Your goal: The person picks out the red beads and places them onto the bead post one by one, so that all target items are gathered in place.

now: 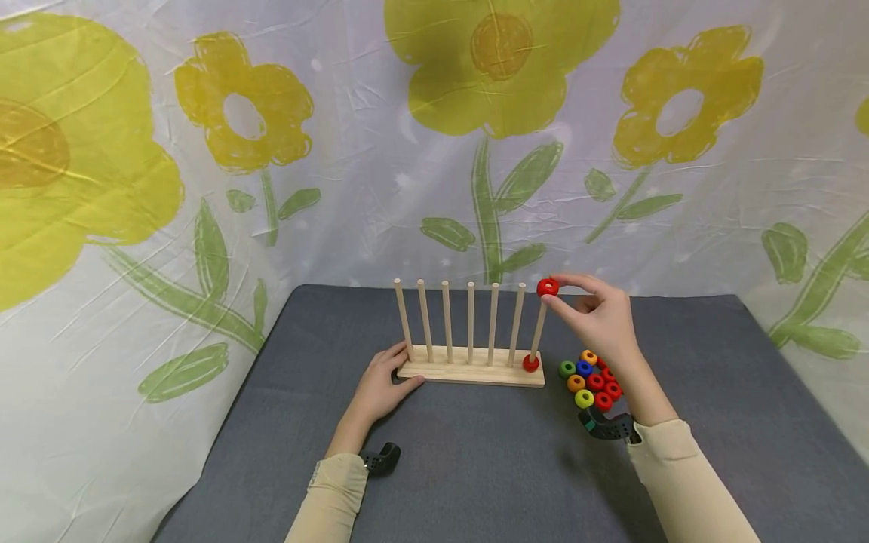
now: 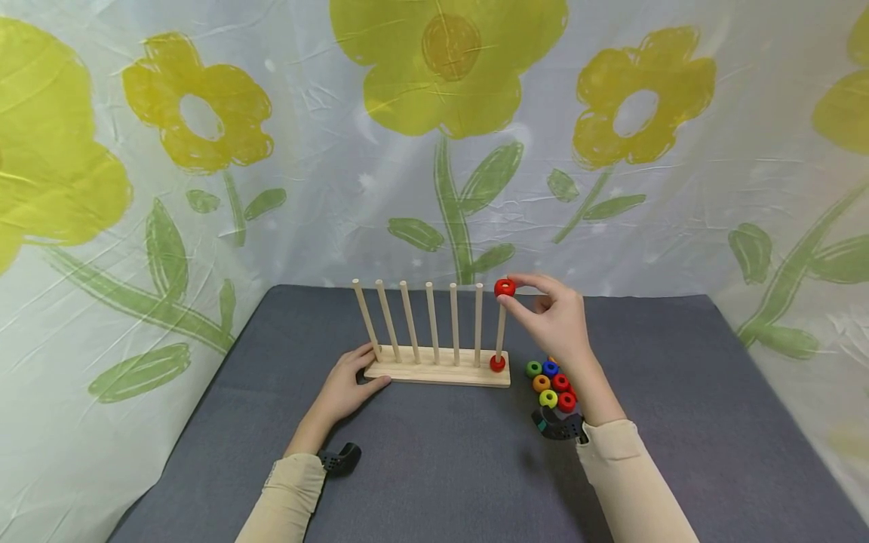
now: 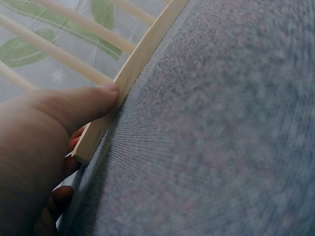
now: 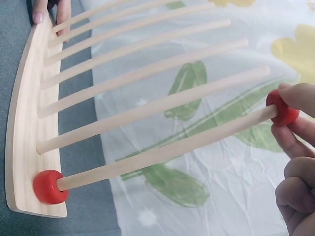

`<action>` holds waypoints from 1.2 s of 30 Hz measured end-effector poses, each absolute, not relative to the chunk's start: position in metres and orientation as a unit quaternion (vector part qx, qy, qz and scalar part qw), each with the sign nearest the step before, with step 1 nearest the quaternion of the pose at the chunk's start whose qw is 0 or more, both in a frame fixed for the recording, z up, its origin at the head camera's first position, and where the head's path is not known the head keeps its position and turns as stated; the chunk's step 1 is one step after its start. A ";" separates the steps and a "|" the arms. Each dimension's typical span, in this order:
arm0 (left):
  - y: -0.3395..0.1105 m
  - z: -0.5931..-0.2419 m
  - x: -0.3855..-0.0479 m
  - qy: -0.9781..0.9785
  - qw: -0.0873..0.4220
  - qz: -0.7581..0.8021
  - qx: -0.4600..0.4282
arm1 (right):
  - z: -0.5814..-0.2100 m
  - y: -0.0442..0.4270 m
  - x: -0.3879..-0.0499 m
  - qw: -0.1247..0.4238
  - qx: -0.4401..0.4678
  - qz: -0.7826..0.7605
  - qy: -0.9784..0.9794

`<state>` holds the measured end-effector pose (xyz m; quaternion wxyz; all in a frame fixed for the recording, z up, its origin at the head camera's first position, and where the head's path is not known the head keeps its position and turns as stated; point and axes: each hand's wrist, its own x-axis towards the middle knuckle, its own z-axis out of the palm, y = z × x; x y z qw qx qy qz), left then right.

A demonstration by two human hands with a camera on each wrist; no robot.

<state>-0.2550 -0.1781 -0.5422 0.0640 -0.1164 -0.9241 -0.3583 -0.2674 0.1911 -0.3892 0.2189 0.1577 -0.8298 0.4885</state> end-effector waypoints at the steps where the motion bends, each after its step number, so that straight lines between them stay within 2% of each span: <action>1: -0.178 -0.542 -0.255 -0.924 0.064 -0.358 -0.116 | -0.390 0.191 -0.267 0.217 0.160 0.490 -0.829; 36: -0.179 -0.544 -0.255 -0.923 0.061 -0.360 -0.116 | -0.398 0.196 -0.260 0.234 0.176 0.476 -0.829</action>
